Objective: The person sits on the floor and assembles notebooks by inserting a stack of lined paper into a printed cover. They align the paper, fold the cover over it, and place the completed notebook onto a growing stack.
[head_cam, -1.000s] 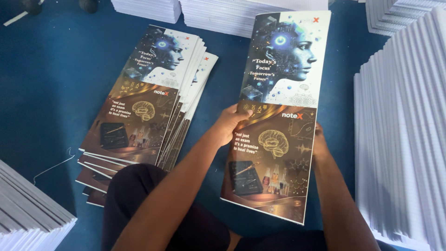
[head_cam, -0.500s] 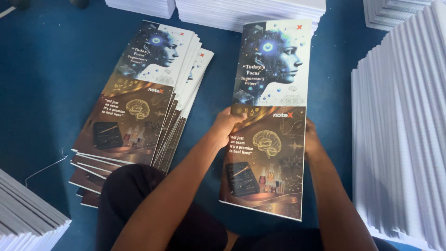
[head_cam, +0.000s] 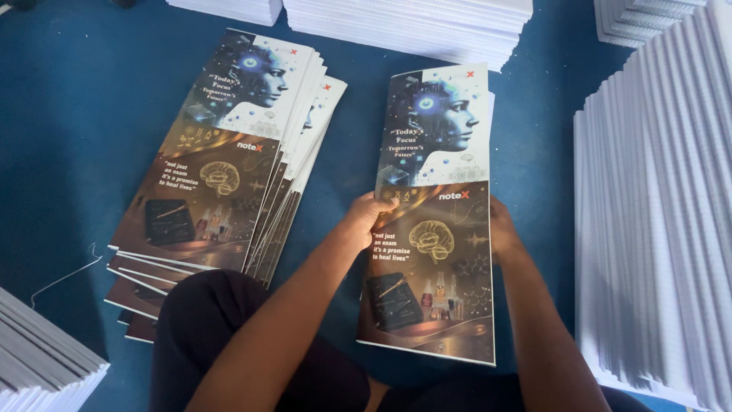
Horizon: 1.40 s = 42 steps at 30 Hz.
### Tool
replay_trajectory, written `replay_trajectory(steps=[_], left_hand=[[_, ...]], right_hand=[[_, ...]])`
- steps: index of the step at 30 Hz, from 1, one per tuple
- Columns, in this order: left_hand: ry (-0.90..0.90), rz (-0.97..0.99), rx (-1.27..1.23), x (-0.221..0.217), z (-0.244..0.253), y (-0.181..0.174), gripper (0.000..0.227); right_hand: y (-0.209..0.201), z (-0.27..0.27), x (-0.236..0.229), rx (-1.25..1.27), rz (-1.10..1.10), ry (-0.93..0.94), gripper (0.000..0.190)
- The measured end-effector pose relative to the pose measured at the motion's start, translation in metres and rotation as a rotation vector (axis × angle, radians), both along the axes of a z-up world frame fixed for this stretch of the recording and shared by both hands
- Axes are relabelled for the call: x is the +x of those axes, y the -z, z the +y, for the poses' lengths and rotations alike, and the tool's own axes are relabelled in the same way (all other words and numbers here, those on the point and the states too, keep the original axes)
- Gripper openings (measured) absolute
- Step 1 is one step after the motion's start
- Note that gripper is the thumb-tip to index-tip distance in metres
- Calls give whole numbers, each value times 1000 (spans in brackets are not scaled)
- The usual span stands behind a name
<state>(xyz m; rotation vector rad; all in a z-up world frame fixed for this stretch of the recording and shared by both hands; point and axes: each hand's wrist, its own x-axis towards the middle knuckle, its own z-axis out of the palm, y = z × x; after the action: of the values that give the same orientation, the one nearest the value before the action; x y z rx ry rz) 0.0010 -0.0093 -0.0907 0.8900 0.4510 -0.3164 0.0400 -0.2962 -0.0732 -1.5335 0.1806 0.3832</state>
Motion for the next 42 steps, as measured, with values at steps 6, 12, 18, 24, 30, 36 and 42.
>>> replay_trajectory(steps=[6,12,18,24,30,36,42], left_hand=[[1,98,41,3,1,4,32],[-15,85,16,4,-1,7,33],[7,49,100,2,-2,10,35],[59,-8,-20,-21,1,-26,47],[168,-227,190,-60,4,-69,70],[75,-256,200,-67,-6,-90,64],[24,-351,153,-80,8,-122,64]], right_hand=[[-28,13,-12,-122,-4,64,53],[-42,14,-10,105,393,186,62],[-36,14,-17,-52,221,-85,40],[-59,19,-21,-86,232,28,34],[-68,25,-24,100,185,113,36],[-80,18,-25,-42,111,63,32],[-126,39,-38,-28,50,40,29]])
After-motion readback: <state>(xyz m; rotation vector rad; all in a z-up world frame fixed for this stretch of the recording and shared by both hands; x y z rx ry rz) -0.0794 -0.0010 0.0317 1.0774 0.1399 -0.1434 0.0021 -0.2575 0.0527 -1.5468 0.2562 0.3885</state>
